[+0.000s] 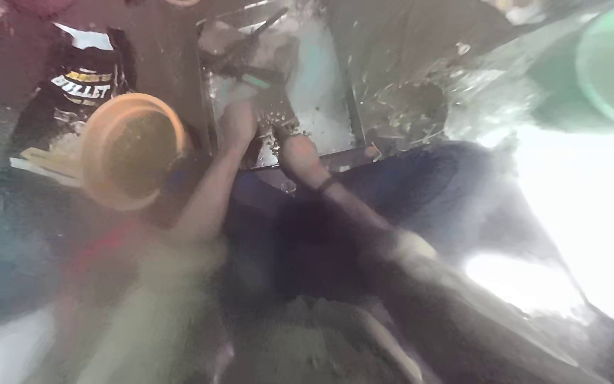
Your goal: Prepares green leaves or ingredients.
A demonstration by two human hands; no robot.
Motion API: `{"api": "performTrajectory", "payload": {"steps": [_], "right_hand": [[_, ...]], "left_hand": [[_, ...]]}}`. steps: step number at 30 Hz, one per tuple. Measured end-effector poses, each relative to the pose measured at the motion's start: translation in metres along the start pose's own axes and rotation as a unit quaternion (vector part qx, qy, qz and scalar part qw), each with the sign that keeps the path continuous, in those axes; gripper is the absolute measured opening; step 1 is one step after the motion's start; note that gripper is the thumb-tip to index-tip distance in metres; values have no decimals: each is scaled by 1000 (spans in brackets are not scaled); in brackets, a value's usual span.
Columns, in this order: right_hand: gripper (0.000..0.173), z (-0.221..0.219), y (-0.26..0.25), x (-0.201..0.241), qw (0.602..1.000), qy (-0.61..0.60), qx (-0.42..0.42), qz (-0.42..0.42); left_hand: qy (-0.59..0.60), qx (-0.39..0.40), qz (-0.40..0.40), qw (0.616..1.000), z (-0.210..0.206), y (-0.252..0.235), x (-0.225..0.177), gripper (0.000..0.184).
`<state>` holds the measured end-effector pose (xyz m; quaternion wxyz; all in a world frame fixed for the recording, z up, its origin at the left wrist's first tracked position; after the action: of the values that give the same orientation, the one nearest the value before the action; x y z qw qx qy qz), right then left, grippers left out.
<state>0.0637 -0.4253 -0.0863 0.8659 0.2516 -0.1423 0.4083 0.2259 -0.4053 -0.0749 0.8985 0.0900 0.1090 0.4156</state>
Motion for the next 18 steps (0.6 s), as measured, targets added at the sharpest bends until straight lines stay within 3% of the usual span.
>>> {"api": "performTrajectory", "payload": {"steps": [3, 14, 18], "right_hand": [[61, -2, -3, -6, 1000, -3, -5, -1], [49, 4, -6, -5, 1000, -13, -7, -4], [27, 11, -17, 8, 1000, -4, 9, 5]], "left_hand": [[13, 0, -5, 1000, -3, -4, 2, 25], [-5, 8, -11, 1000, 1, 7, 4, 26], [-31, -7, -25, 999, -4, 4, 1, 22]]}}
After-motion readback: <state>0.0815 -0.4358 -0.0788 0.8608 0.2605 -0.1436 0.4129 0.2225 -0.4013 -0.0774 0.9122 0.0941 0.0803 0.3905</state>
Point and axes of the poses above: each hand's wrist, its own y-axis away from the middle knuckle, its own z-axis out of the back of the hand, x = y × z, the point moved 5 cm from there along -y, towards the middle knuckle, and after that the axes turned 8 degrees about z, right-handed, at the moved point
